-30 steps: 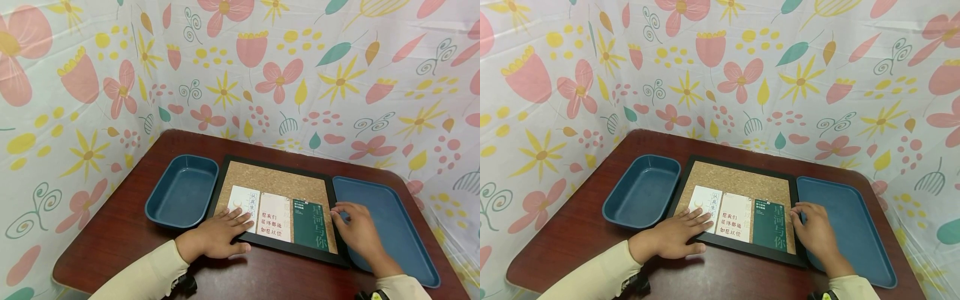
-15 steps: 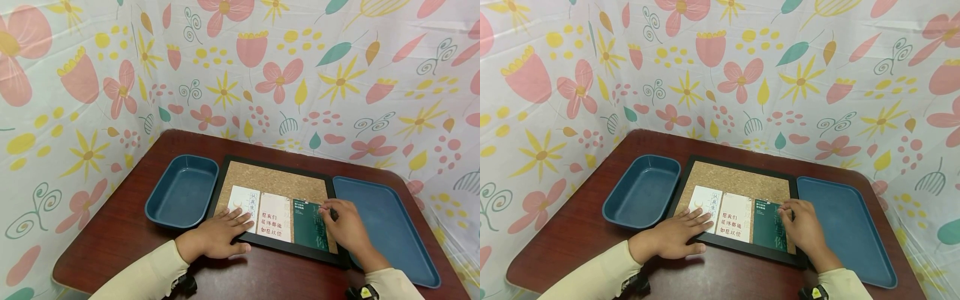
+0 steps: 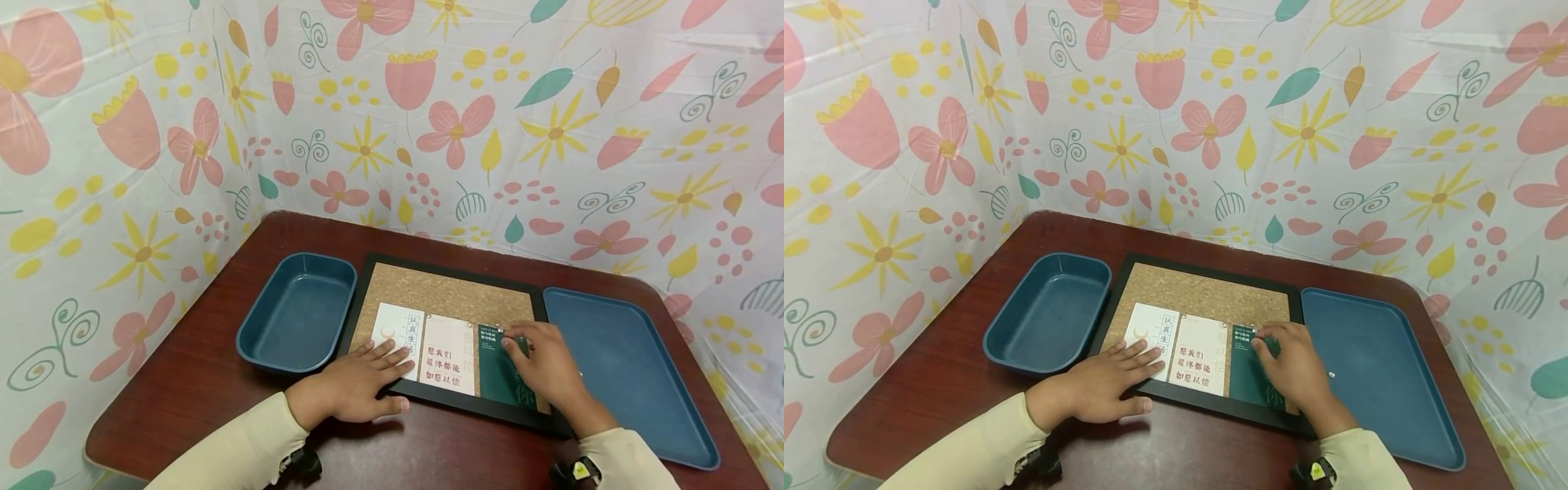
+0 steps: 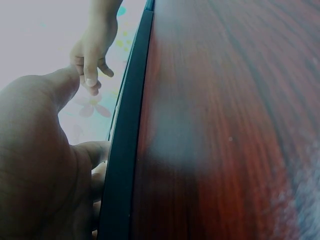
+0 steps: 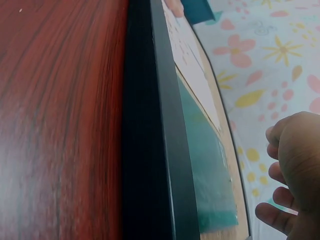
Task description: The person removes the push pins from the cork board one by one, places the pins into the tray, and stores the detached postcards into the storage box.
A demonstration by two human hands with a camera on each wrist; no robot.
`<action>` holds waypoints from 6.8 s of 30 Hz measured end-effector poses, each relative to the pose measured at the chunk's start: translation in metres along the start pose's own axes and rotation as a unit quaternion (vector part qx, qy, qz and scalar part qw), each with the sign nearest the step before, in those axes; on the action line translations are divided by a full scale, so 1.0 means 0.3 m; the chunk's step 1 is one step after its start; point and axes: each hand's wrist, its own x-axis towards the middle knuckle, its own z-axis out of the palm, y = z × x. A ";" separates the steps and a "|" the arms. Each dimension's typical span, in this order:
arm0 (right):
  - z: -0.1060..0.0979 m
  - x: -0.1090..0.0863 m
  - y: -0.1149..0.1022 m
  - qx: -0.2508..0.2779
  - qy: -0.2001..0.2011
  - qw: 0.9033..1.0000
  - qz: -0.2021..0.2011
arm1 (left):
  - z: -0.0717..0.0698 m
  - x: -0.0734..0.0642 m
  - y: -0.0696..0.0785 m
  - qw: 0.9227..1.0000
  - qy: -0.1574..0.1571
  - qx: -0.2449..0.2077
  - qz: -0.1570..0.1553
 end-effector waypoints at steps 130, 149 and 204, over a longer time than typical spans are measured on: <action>0.258 0.103 -0.244 0.044 -0.089 0.992 -0.084 | 0.005 0.002 -0.002 1.000 0.004 0.011 0.003; 0.279 0.106 -0.268 0.051 -0.090 0.990 -0.092 | 0.030 0.010 -0.018 1.000 0.008 0.018 0.009; 0.261 0.101 -0.344 0.455 -0.200 0.852 0.167 | 0.003 0.013 0.001 0.992 0.124 0.000 -0.011</action>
